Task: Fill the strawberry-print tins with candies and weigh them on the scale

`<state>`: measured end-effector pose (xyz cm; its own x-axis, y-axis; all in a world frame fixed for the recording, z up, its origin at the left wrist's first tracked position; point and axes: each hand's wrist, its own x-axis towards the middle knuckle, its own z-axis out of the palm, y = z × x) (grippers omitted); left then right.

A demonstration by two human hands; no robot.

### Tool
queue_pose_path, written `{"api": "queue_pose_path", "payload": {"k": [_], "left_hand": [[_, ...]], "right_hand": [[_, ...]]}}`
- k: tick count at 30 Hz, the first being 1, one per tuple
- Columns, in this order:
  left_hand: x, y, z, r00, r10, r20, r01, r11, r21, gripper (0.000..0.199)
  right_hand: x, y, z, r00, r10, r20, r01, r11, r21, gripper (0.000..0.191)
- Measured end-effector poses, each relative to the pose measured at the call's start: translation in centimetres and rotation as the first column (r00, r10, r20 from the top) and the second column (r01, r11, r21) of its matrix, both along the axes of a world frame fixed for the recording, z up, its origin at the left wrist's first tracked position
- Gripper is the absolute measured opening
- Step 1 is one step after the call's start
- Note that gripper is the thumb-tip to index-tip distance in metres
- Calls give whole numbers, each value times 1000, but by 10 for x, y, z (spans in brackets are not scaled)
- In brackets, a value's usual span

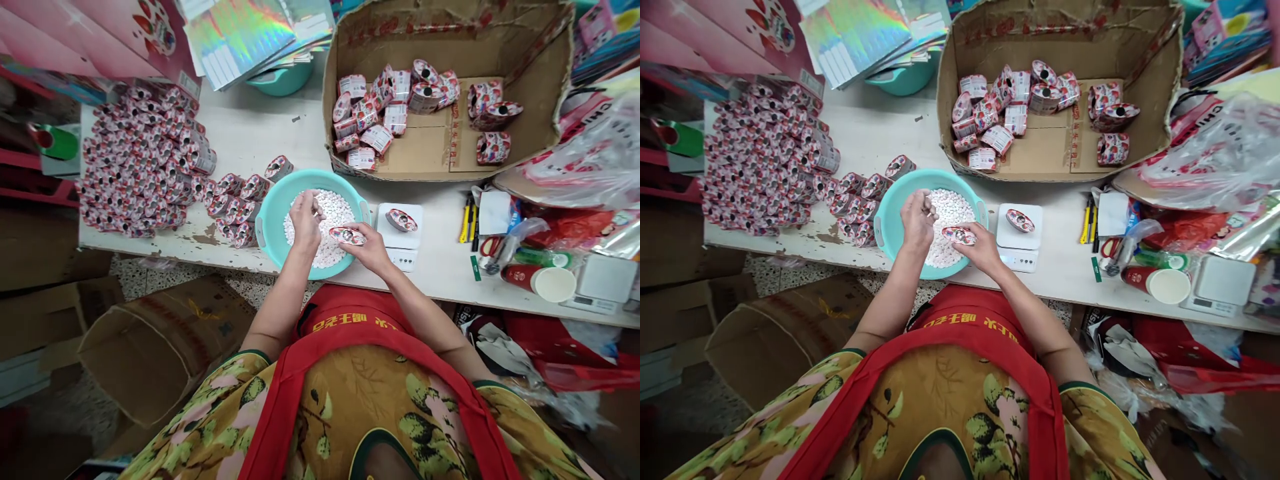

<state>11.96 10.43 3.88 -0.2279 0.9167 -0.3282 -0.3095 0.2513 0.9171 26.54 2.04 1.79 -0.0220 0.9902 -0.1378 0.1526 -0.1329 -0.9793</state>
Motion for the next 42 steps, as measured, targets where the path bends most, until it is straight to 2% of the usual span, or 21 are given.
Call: {"api": "queue_pose_path", "payload": {"k": [3, 4, 6, 8, 9, 11, 12, 14, 17, 19, 21, 24, 26, 28, 29, 31, 33, 35, 38, 40, 42], "left_hand": [[25, -3, -20, 937, -283, -205, 295, 955, 32, 22], [38, -6, -27, 869, -393, -301, 423, 905, 37, 18], [68, -12, -41, 651, -567, -505, 660, 752, 6, 5], [98, -17, -53, 404, -622, -671, 802, 594, -67, 10], [111, -18, -59, 307, -617, -724, 835, 539, -106, 14], [129, -18, -65, 193, -597, -778, 864, 480, -154, 16], [132, -16, -66, 179, -591, -787, 866, 474, -160, 17], [126, -11, -59, 227, -576, -786, 856, 502, -121, 19], [92, -3, -34, 404, -511, -758, 793, 609, 12, 12], [61, 0, -12, 528, -491, -693, 732, 677, 77, 10], [33, -1, 6, 629, -506, -590, 673, 735, 87, 15], [4, -12, 17, 701, -532, -475, 627, 777, 54, 18], [-6, -23, 15, 706, -560, -433, 633, 773, 32, 18], [-12, -35, 9, 751, -551, -363, 595, 804, 12, 24], [-15, -39, 5, 811, -498, -307, 525, 851, 6, 29], [-23, -44, -5, 946, -289, -150, 288, 957, -27, 39], [-33, -43, -17, 997, -74, 25, 76, 991, -111, 46], [-40, -39, -32, 986, 15, 164, 24, 973, -231, 49], [-43, -35, -53, 958, 86, 272, 33, 914, -405, 39], [-39, -34, -62, 944, 126, 305, 34, 882, -469, 33], [-35, -34, -64, 945, 102, 311, 60, 880, -471, 29]], "right_hand": [[37, -32, 13, 997, -84, 1, 84, 996, -11, 41], [51, -44, 17, 990, -137, 26, 137, 991, 2, 41], [82, -66, 18, 946, -304, 116, 301, 953, 43, 39], [112, -84, 12, 846, -488, 215, 485, 872, 73, 38], [125, -90, 6, 792, -556, 253, 557, 827, 76, 38], [145, -93, -9, 724, -623, 295, 636, 769, 63, 39], [151, -91, -18, 714, -633, 301, 648, 759, 58, 39], [156, -79, -37, 729, -616, 298, 629, 775, 62, 41], [151, -50, -62, 784, -555, 279, 559, 826, 71, 43], [145, -32, -71, 815, -498, 296, 510, 859, 42, 45], [138, -21, -68, 809, -465, 360, 483, 874, 44, 50], [114, -15, -40, 788, -469, 398, 454, 880, 138, 64], [86, -15, -15, 885, -356, 301, 336, 935, 116, 70], [50, -13, 6, 984, -118, 136, 120, 993, -6, 67], [32, -11, 13, 998, -29, 61, 33, 997, -63, 64], [-1, -5, 20, 999, 42, -13, -43, 991, -129, 56], [-26, 2, 22, 998, 61, 21, -58, 991, -119, 50], [-40, 7, 20, 986, 124, 114, -111, 987, -114, 44], [-48, 12, 13, 941, 204, 269, -157, 970, -186, 35], [-47, 12, 7, 930, 187, 317, -130, 973, -193, 35], [-42, 11, 0, 943, 139, 303, -92, 982, -165, 39]]}}
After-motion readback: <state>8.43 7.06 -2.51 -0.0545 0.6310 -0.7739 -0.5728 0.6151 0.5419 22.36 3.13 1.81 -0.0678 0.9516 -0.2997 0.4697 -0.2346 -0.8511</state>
